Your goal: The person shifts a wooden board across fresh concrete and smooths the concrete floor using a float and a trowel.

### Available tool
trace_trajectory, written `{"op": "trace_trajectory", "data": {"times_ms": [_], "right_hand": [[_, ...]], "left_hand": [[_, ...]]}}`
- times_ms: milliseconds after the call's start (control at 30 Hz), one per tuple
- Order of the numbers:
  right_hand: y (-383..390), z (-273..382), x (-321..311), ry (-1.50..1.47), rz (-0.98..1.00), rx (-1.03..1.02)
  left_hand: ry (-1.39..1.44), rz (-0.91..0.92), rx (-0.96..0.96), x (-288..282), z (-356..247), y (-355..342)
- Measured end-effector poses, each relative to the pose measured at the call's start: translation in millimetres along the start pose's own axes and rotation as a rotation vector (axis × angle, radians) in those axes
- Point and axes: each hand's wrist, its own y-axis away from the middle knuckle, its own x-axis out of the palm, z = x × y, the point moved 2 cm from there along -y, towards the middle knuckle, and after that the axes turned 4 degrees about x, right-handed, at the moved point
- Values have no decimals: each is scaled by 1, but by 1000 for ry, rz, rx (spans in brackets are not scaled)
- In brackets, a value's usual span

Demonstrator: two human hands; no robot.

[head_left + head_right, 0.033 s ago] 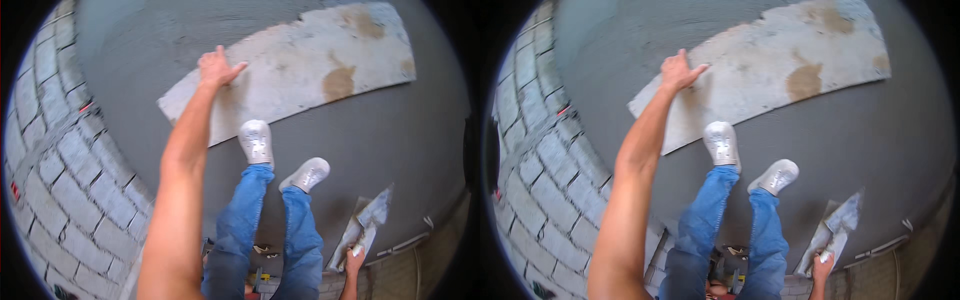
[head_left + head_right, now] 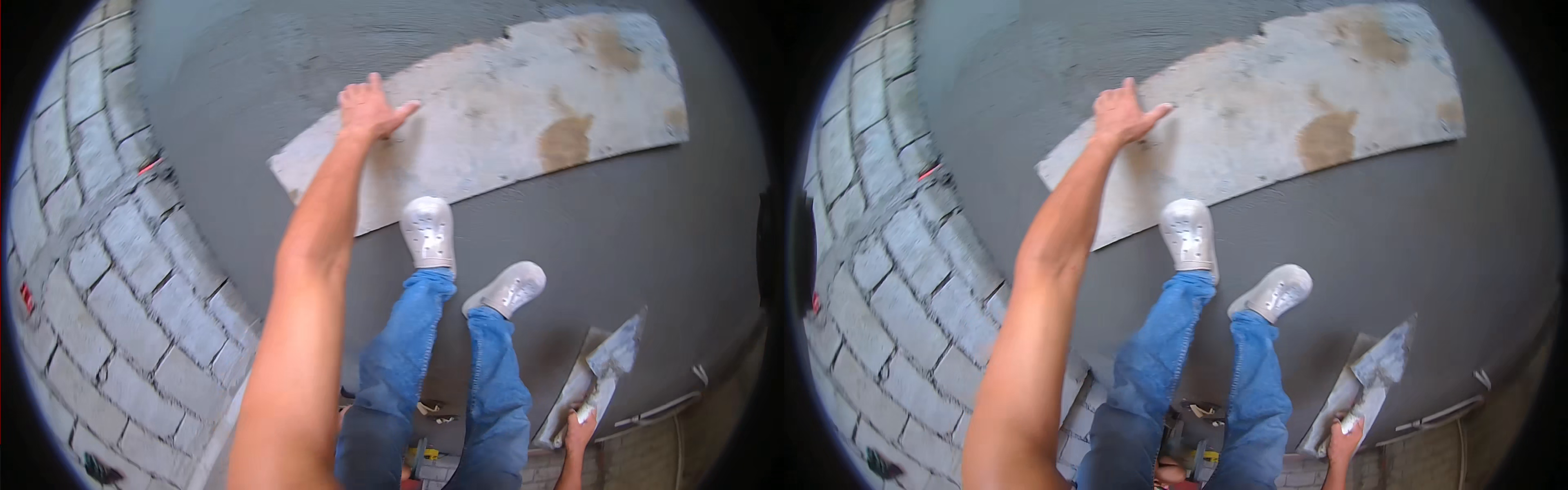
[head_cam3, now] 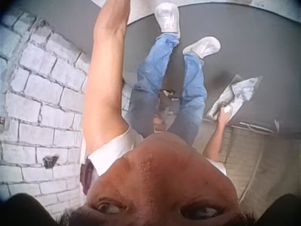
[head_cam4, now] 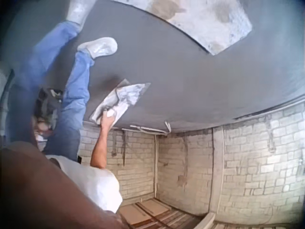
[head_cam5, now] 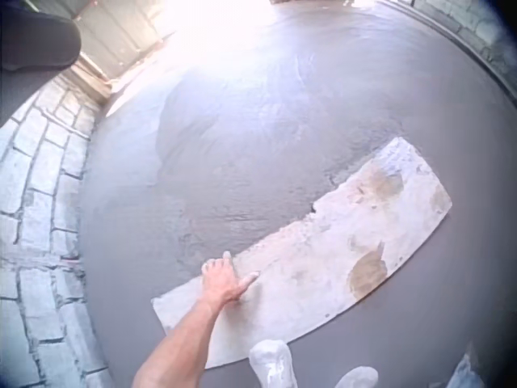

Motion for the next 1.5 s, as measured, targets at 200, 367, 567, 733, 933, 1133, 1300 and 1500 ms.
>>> {"op": "trace_trajectory", "data": {"times_ms": [200,367,567,733,933,1133,1300,1500], "right_hand": [[2,9,6,-70,26,3],[6,17,-5,-99,17,12],[-7,6,5,-130,5,-74],[-30,-22,14,-153,-38,-138],[-54,-58,6,-62,-11,-204],[-64,-69,4,14,-34,-220],[-46,-24,-7,53,3,-163],[-38,-15,-19,67,-53,-267]], "left_hand": [[21,-4,-9,-38,28,12],[350,85,14,-64,22,28],[472,-95,-22,-64,24,74],[368,-316,-8,-74,23,117],[423,-342,-170,-118,94,202],[596,-302,-461,-83,229,328],[856,-432,-773,-38,320,447],[1009,-484,-975,8,354,498]]}}
